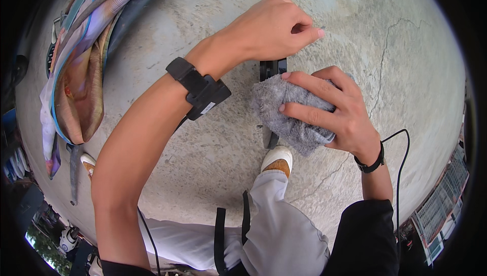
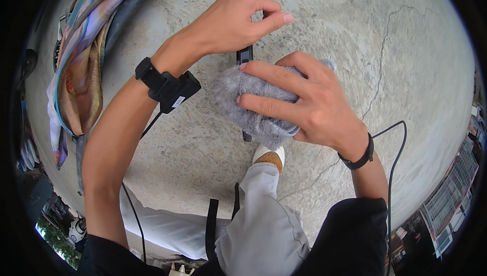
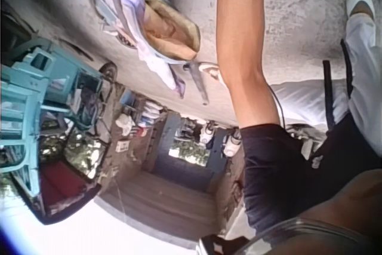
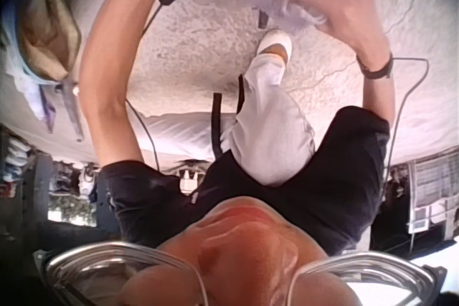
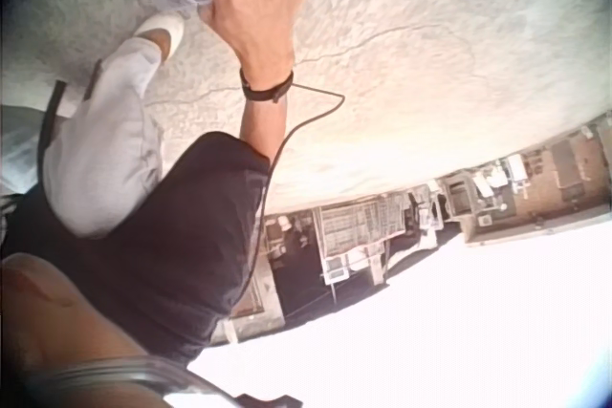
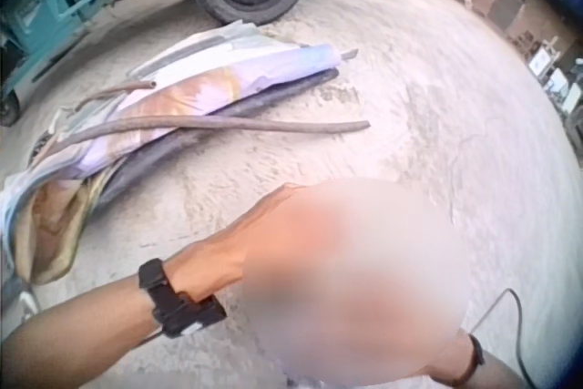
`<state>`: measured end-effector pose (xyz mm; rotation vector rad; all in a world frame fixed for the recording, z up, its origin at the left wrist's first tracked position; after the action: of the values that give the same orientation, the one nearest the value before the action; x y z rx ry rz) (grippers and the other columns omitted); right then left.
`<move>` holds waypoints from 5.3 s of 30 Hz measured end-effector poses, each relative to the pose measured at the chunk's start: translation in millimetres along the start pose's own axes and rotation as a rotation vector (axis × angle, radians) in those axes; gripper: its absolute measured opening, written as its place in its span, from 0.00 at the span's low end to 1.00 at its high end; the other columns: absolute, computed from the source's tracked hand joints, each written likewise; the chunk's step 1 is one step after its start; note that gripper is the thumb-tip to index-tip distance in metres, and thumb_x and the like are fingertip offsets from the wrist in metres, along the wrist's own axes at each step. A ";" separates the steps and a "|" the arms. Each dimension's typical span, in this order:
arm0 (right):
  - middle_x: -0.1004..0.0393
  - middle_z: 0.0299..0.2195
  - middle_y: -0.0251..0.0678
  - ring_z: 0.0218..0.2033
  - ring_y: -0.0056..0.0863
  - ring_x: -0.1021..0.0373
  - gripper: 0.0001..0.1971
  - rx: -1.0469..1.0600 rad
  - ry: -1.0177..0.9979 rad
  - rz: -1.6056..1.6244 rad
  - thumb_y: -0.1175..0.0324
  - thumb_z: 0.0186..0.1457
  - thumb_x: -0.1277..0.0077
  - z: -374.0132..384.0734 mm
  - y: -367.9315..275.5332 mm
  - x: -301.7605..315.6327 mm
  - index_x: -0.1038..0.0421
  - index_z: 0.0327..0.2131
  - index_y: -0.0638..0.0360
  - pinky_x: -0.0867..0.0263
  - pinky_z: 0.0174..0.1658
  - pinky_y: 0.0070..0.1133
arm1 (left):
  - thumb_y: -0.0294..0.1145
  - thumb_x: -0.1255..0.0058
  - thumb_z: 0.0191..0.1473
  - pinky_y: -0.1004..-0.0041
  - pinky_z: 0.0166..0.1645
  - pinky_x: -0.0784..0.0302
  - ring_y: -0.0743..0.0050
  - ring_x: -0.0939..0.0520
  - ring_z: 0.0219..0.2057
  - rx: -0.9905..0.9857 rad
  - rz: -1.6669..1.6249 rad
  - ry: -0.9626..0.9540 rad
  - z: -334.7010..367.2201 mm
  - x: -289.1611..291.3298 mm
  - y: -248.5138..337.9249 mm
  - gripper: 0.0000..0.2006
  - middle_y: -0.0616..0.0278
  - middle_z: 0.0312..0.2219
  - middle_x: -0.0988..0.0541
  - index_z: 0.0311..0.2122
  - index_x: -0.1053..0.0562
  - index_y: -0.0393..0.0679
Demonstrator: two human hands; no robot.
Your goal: The person wipes a circular black base plate with a grey cloth, turning the plate over to clean both sides.
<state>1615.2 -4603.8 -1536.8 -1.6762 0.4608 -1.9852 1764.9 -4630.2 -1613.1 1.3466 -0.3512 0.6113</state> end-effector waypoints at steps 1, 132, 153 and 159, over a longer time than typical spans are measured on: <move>0.16 0.66 0.37 0.46 0.44 0.22 0.26 0.010 -0.022 -0.007 0.60 0.45 0.29 -2.0 1.4 -1.4 0.11 0.52 0.40 0.23 0.47 0.36 | 0.45 0.36 0.71 0.55 0.41 0.24 0.54 0.21 0.30 -0.006 0.012 0.001 0.5 -3.5 -1.2 0.20 0.51 0.26 0.19 0.32 0.17 0.37; 0.18 0.59 0.55 0.58 0.62 0.21 0.43 -0.411 0.352 0.506 0.84 0.38 0.56 126.8 -50.5 -59.8 0.14 0.61 0.50 0.25 0.64 0.38 | 0.26 0.46 0.71 0.72 0.38 0.45 0.81 0.41 0.30 0.531 -0.444 1.448 -397.6 212.4 9.4 0.21 0.71 0.26 0.38 0.26 0.41 0.52; 0.21 0.59 0.46 0.46 0.50 0.25 0.42 -0.284 0.353 0.109 0.80 0.36 0.34 173.1 -89.3 -97.3 0.15 0.61 0.42 0.23 0.46 0.38 | 0.38 0.49 0.82 0.70 0.41 0.34 0.78 0.29 0.33 0.699 0.250 1.046 -352.1 207.7 -14.6 0.22 0.68 0.27 0.27 0.31 0.30 0.38; 0.21 0.58 0.49 0.50 0.55 0.23 0.42 -0.397 0.359 0.140 0.82 0.39 0.47 150.9 -48.0 -100.4 0.15 0.62 0.45 0.22 0.51 0.40 | 0.28 0.40 0.76 0.69 0.38 0.40 0.76 0.38 0.31 0.744 0.355 1.097 -381.6 216.5 -29.3 0.22 0.67 0.24 0.37 0.28 0.37 0.36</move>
<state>1767.7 -4498.2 -1563.8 -1.4449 1.1339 -2.1960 1913.6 -4217.0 -1591.2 1.4125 0.6086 1.7739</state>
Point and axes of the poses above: each hand's wrist, its own z-axis towards the middle knuckle, its own x-axis out of the back of the hand, y = z × x, the point moved 10 cm from there along z, towards the middle knuckle
